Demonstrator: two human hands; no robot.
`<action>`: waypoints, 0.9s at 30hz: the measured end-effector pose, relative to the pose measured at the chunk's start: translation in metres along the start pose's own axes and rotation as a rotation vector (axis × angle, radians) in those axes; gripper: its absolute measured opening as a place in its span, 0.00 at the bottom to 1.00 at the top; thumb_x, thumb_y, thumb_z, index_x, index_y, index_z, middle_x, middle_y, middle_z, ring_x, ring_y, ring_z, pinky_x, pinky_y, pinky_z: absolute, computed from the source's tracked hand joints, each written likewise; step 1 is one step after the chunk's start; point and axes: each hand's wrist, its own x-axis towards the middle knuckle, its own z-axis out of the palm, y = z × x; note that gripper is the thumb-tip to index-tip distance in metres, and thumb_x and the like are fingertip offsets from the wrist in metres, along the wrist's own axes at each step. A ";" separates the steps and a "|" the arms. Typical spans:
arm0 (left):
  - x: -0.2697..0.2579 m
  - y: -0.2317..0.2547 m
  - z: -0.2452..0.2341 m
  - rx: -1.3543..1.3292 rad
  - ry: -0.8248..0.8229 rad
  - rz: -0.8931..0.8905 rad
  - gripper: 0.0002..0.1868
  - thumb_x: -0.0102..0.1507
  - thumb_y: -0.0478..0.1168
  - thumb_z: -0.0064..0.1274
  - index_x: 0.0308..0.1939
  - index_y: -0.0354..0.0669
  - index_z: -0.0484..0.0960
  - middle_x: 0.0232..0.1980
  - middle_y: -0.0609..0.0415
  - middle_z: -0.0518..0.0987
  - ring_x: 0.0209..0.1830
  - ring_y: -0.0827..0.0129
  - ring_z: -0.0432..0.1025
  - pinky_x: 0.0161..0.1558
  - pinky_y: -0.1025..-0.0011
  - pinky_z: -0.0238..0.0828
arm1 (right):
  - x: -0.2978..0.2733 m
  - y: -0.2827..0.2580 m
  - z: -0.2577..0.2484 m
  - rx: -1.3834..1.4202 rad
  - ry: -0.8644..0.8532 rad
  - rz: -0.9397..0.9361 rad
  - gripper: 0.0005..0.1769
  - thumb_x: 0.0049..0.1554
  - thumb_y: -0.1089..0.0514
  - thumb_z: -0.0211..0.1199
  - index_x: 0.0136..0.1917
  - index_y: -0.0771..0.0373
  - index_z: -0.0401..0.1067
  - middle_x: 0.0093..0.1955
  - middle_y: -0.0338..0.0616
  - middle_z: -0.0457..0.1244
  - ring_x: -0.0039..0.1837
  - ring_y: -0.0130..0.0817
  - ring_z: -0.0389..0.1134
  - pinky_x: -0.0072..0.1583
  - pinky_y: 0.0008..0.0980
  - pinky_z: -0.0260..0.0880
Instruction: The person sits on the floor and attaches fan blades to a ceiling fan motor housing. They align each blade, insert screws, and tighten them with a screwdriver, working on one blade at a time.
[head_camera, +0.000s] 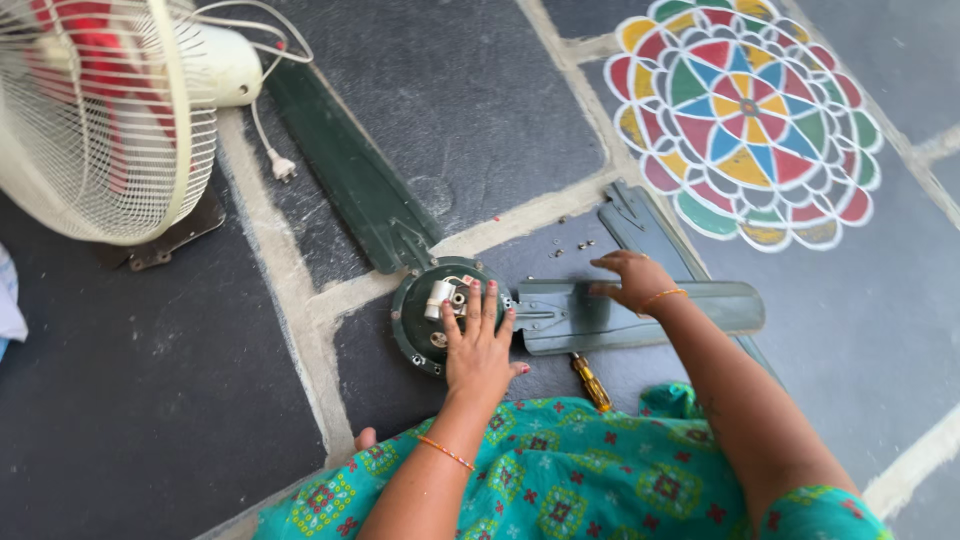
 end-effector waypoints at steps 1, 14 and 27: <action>0.000 0.000 0.000 0.000 -0.006 -0.005 0.52 0.51 0.72 0.58 0.76 0.63 0.62 0.85 0.47 0.37 0.83 0.47 0.26 0.71 0.31 0.21 | 0.011 -0.002 0.006 0.007 0.024 0.068 0.27 0.57 0.45 0.65 0.70 0.43 0.72 0.70 0.38 0.66 0.65 0.39 0.71 0.67 0.39 0.71; 0.007 -0.001 -0.021 -0.179 0.242 -0.018 0.38 0.56 0.63 0.59 0.68 0.55 0.76 0.83 0.44 0.47 0.83 0.43 0.35 0.73 0.32 0.28 | 0.073 -0.021 0.066 -0.197 0.334 -0.189 0.10 0.55 0.62 0.60 0.49 0.58 0.79 0.51 0.47 0.69 0.55 0.50 0.71 0.58 0.43 0.73; 0.012 -0.021 -0.036 -0.330 0.579 0.049 0.19 0.62 0.47 0.58 0.55 0.45 0.85 0.76 0.43 0.63 0.81 0.40 0.47 0.74 0.31 0.34 | 0.083 -0.022 0.049 0.290 0.326 0.036 0.14 0.48 0.58 0.67 0.49 0.61 0.75 0.43 0.52 0.70 0.46 0.49 0.72 0.51 0.43 0.73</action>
